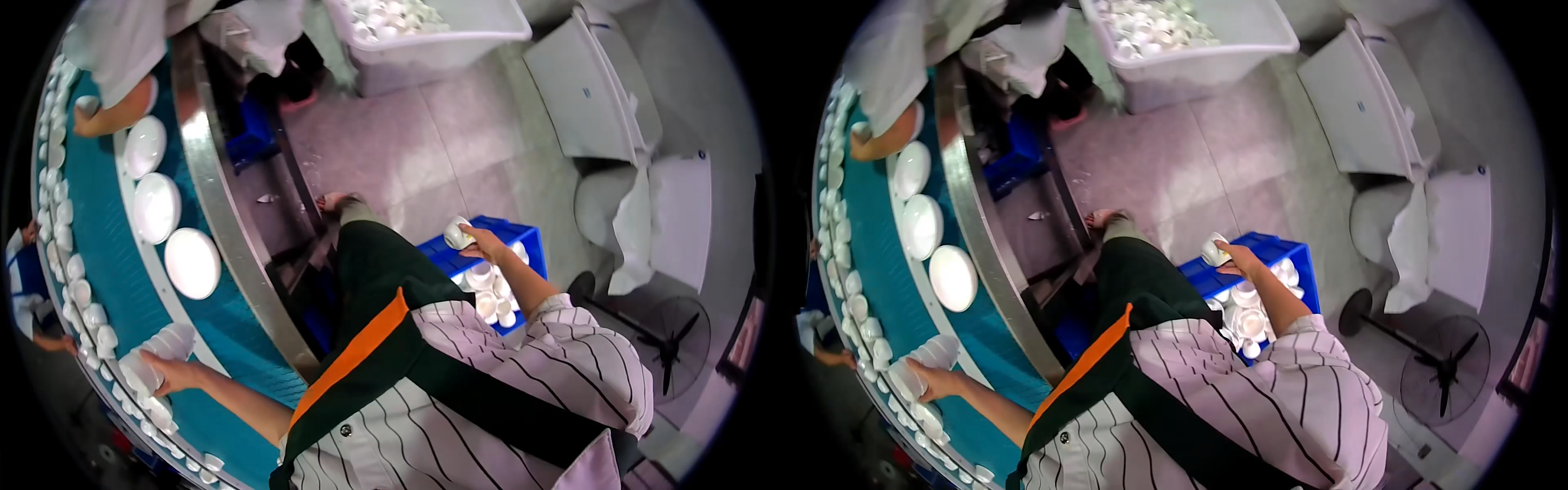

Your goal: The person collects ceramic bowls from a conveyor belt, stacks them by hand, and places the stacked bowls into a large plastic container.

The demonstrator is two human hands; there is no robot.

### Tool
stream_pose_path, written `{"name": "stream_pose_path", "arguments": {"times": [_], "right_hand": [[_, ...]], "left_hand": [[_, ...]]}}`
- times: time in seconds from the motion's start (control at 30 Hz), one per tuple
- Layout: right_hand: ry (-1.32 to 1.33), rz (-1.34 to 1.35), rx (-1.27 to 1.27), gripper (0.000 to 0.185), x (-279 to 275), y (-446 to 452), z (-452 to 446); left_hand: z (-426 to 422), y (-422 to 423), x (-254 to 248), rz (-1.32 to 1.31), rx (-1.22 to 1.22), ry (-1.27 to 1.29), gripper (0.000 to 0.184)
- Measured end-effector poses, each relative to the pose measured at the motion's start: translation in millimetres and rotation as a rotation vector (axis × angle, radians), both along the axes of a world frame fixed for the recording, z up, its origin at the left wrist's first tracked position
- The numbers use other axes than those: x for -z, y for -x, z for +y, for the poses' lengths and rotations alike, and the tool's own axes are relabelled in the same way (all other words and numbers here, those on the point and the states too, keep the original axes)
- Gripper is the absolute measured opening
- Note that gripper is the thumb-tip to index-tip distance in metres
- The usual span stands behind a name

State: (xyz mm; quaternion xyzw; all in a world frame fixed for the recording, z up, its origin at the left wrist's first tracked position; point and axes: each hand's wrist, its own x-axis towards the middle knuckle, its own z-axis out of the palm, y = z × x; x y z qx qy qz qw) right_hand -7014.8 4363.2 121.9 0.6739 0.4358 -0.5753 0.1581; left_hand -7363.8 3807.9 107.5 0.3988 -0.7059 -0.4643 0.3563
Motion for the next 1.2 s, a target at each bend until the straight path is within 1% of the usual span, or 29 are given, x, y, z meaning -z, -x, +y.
{"name": "stream_pose_path", "arguments": {"times": [0.03, 0.07, 0.13, 0.17, 0.2, 0.23, 0.27, 0.3, 0.33, 0.37, 0.4, 0.43, 0.5, 0.53, 0.57, 0.6, 0.63, 0.67, 0.7, 0.73, 0.77, 0.8, 0.83, 0.9, 0.93, 0.97, 1.0, 1.1, 1.2], "right_hand": [[-0.086, -0.055, 0.039, 0.063, 2, -17, -11], [-0.134, -0.151, -0.050, 0.064, 17, -46, -20], [-0.211, -0.359, -0.221, 0.067, 44, -107, -39], [-0.250, -0.516, -0.053, 0.065, 35, -99, -59], [-0.273, -0.550, 0.052, 0.063, 35, -109, -73], [-0.259, -0.642, -0.011, 0.060, 39, -125, -83], [-0.230, -0.660, -0.157, 0.058, 51, -147, -84], [-0.202, -0.656, -0.292, 0.055, 36, -144, -85], [-0.179, -0.631, -0.406, 0.052, 31, -131, -83], [-0.163, -0.594, -0.500, 0.050, 19, -104, -85], [-0.154, -0.554, -0.586, 0.047, 8, -98, -60], [-0.160, -0.523, -0.671, 0.044, -10, -59, -64], [-0.216, -0.422, -0.820, 0.039, -58, 18, -64], [-0.228, -0.357, -0.880, 0.037, -94, 36, -37], [-0.279, -0.295, -0.919, 0.034, -116, 73, -28], [-0.349, -0.239, -0.954, 0.032, -134, 121, -28], [-0.403, -0.152, -0.974, 0.030, -147, 156, -8], [-0.465, -0.029, -1.007, 0.028, -145, 233, -12], [-0.523, 0.176, -0.958, 0.016, -137, 284, -12], [-0.544, 0.337, -1.013, 0.015, -167, 344, -33], [-0.538, 0.610, -1.032, 0.016, -162, 349, 38], [-0.519, 0.604, -0.991, 0.015, -146, 345, 63], [-0.486, 0.744, -1.052, 0.014, -162, 401, 38], [-0.493, 1.013, -1.211, 0.014, -162, 499, -20], [-0.376, 1.102, -1.312, 0.015, -177, 543, -67], [-0.237, 1.155, -1.335, 0.015, -171, 580, -105], [-0.163, 1.275, -1.463, 0.014, -168, 608, -138], [0.061, 1.397, -1.851, 0.016, -163, 668, -245], [0.220, 1.601, -2.216, 0.024, -135, 711, -329]], "left_hand": [[-8, 17, -4, -0.001, -0.009, -0.029, 0.085], [-23, 29, 1, -0.009, -0.008, -0.012, 0.087], [-18, 51, -19, 0.008, -0.029, -0.002, 0.090], [-14, 59, -30, 0.020, -0.021, -0.009, 0.088], [-13, 68, -39, 0.024, -0.017, -0.013, 0.087], [-18, 76, -45, 0.029, -0.036, -0.008, 0.085], [-34, 85, -43, -0.038, -0.050, 0.012, 0.079], [-47, 93, -49, -0.104, -0.075, 0.041, 0.073], [-62, 100, -47, -0.081, -0.068, 0.028, 0.068], [-80, 109, -40, 0.048, -0.010, 0.056, 0.064], [-22, 86, -50, 0.157, 0.046, 0.039, 0.066], [-24, 100, -46, 0.185, 0.076, -0.051, 0.068], [-37, 137, -43, 0.214, 0.100, -0.080, 0.067], [4, 117, -97, 0.229, 0.122, -0.052, 0.068], [13, 118, -108, 0.205, 0.113, -0.087, 0.070], [-1, 130, -100, 0.167, 0.089, -0.133, 0.073], [24, 125, -109, 0.164, 0.112, -0.049, 0.075], [-6, 145, -95, 0.135, 0.058, 0.044, 0.078], [-18, 156, -105, 0.109, 0.038, -0.015, 0.080], [-17, 162, -124, 0.076, 0.045, -0.082, 0.082], [78, 109, -168, 0.200, 0.033, -0.057, 0.083], [107, 99, -177, 0.225, 0.061, -0.102, 0.084], [115, 99, -180, 0.220, 0.063, -0.099, 0.084], [120, 104, -168, 0.261, 0.068, -0.063, 0.085], [123, 108, -169, 0.242, 0.050, -0.056, 0.086], [126, 110, -170, 0.224, 0.038, -0.076, 0.086], [134, 113, -170, 0.217, 0.031, -0.089, 0.086], [153, 130, -159, 0.243, -0.032, -0.108, 0.086], [173, 157, -137, 0.234, -0.161, -0.019, 0.090]]}}
